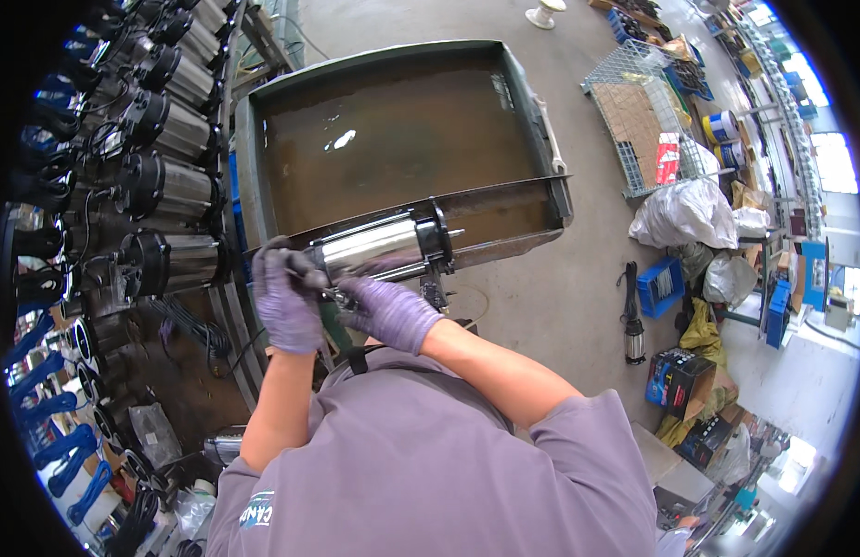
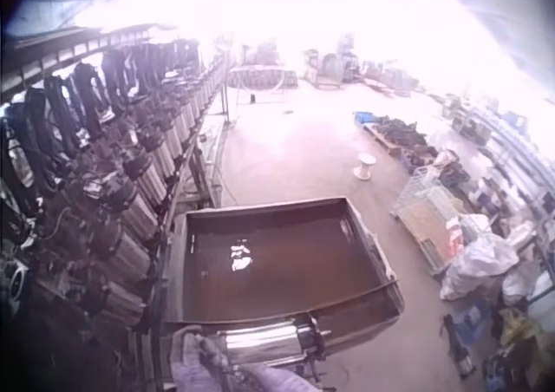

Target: Testing a submersible water pump for leaks by submerging it in a water tank and then placing it on a storage rack.

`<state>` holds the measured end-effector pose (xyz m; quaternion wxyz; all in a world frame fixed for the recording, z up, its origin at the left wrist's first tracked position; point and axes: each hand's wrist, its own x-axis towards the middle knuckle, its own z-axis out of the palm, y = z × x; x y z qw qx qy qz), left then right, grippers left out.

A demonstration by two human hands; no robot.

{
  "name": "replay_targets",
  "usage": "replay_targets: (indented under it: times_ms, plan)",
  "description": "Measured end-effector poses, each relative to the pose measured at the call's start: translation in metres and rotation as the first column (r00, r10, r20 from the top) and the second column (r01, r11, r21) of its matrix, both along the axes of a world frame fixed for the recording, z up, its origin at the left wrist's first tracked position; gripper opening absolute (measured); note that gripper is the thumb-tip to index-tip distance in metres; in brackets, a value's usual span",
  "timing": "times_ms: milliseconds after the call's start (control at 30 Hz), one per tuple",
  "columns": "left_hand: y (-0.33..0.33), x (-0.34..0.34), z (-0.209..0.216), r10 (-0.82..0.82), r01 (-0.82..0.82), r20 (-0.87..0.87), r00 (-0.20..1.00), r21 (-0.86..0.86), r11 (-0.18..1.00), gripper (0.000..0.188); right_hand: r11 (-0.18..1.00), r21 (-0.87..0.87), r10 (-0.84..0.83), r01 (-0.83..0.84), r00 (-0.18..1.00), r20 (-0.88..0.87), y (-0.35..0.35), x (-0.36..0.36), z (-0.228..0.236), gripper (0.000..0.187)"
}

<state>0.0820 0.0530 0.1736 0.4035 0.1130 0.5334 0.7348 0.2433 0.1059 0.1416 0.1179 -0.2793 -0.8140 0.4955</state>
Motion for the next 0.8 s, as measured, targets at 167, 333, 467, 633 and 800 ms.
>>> replay_targets:
  times_ms: [167, 333, 467, 633, 800]
  plan:
    - [-0.044, -0.132, -0.062, 0.393, -0.336, 0.258, 0.883, -0.238, 0.911, 0.018, 0.860, 0.152, -0.466, 0.486, 0.872, -0.153, 0.050, 0.028, -0.020, 0.029]
    - [-0.072, -0.199, -0.116, 0.256, -0.038, 0.317, 0.913, -0.560, 0.828, 0.016, 0.810, 0.500, -0.392, 0.307, 0.917, 0.072, 0.104, 0.028, -0.041, 0.032]
    - [-0.069, -0.202, -0.141, 0.030, 0.196, 0.400, 0.916, -0.512, 0.836, 0.019, 0.824, 0.445, -0.437, 0.350, 0.893, 0.106, 0.104, 0.021, -0.056, 0.027]
    - [-0.060, -0.198, -0.152, -0.109, 0.326, 0.439, 0.892, -0.458, 0.827, 0.023, 0.828, 0.373, -0.473, 0.420, 0.879, 0.061, 0.103, 0.023, -0.061, 0.025]
    - [-0.059, -0.199, -0.154, -0.139, 0.364, 0.467, 0.874, -0.438, 0.822, 0.024, 0.820, 0.395, -0.476, 0.415, 0.877, 0.067, 0.103, 0.021, -0.062, 0.025]
